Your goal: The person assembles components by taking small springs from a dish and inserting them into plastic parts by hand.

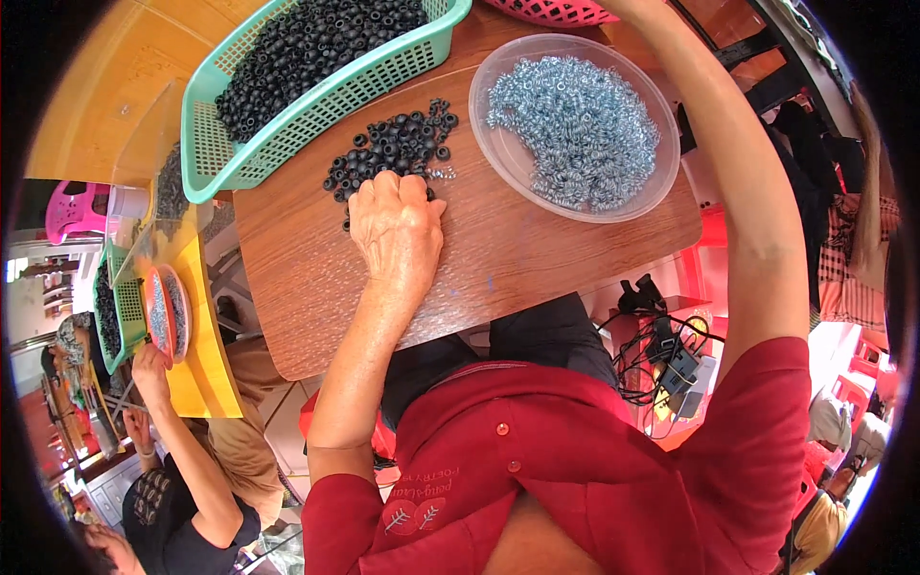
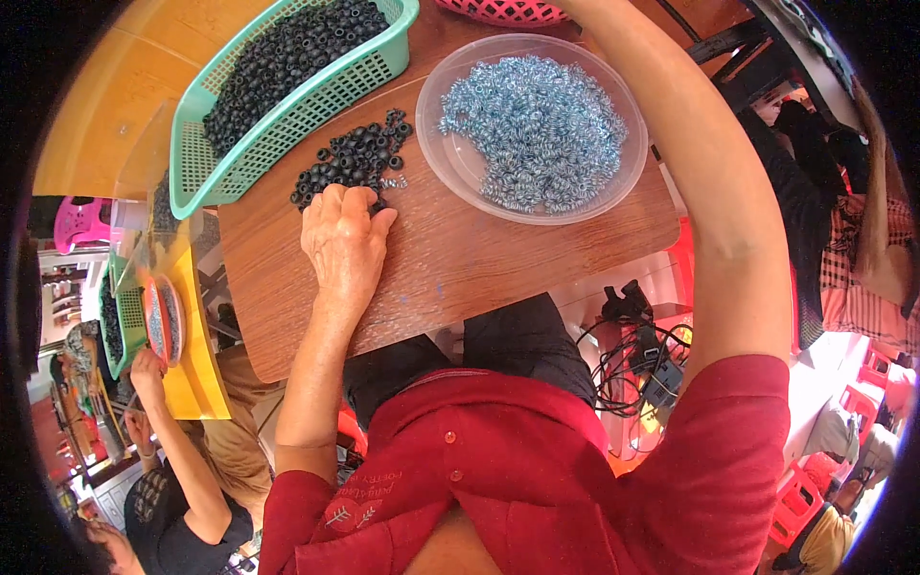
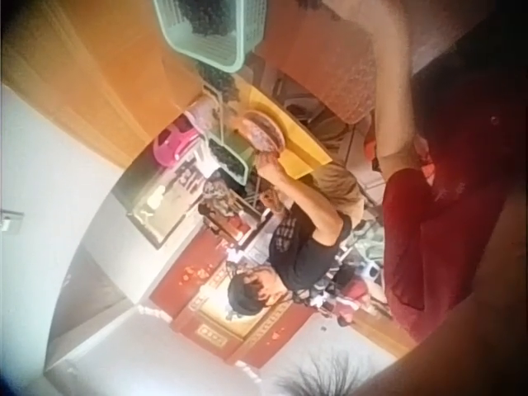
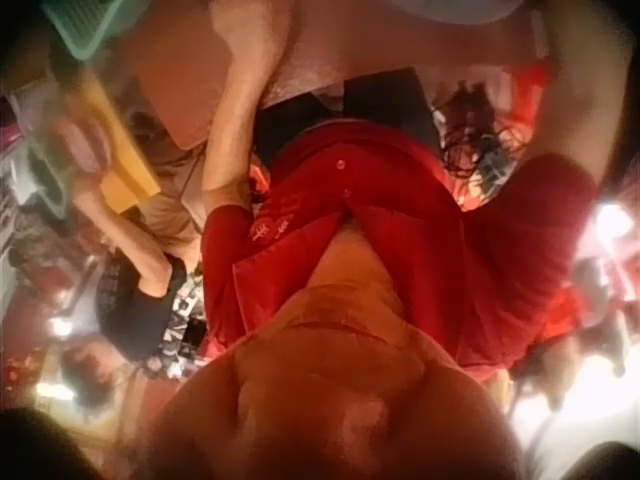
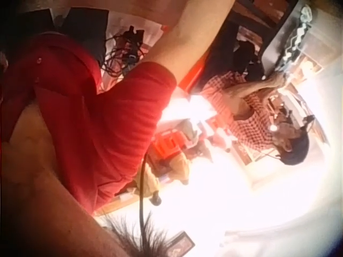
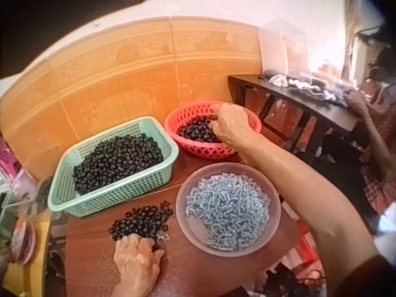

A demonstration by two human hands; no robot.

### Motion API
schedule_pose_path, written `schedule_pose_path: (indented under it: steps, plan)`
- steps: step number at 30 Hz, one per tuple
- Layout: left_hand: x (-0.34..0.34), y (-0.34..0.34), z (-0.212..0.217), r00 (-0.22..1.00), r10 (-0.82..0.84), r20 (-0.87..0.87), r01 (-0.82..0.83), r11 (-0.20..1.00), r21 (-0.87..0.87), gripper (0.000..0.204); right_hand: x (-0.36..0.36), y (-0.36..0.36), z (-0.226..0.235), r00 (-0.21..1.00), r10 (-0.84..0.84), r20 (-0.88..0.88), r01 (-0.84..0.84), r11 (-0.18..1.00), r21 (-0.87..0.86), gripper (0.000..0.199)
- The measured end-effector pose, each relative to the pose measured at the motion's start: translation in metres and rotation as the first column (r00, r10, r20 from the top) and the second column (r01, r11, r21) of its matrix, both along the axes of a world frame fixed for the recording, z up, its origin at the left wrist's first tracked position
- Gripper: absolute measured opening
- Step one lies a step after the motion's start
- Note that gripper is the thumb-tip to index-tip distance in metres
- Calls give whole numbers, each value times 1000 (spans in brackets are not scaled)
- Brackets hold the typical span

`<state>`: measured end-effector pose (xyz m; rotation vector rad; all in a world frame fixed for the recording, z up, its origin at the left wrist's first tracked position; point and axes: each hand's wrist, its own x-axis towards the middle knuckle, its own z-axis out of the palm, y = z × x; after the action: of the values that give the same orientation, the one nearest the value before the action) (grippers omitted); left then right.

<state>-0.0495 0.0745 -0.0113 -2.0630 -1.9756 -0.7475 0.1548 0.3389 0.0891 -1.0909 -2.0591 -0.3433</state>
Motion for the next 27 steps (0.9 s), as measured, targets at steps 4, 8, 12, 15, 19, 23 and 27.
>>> schedule_pose_path:
  steps: [4, 8, 12, 15, 19, 23, 27]
  plan:
    - [1, 2, -3, 999, -34, -8, 34, 999, -11, 25, -7, -9, 7, 997, -70, 16, 72, 989, -131, 22]
    - [1, 0, -1, 995, -41, -89, 38, 999, -30, 24, -16, -40, -4, 968, 167, -186, -186, 979, -88, 21]
    - [4, -1, -4, 987, -77, -141, 74, 997, -27, 24, -11, -81, -13, 947, 262, -187, -293, 942, -161, 17]
    - [8, -7, -2, 985, -98, -145, 94, 995, -37, 26, -8, -120, -12, 893, 402, -202, -421, 905, -58, 13]
    - [16, -11, 0, 982, -186, -40, 183, 980, -74, 28, 4, -139, -41, 913, 377, -153, -398, 906, -142, 15]
    - [15, -8, -2, 983, -181, 34, 184, 979, -92, 27, 6, -156, -47, 880, 406, -247, -455, 871, -188, 10]
    - [15, -10, 0, 980, -175, 98, 185, 977, -102, 20, 6, -171, -51, 861, 424, -279, -481, 859, -178, 10]
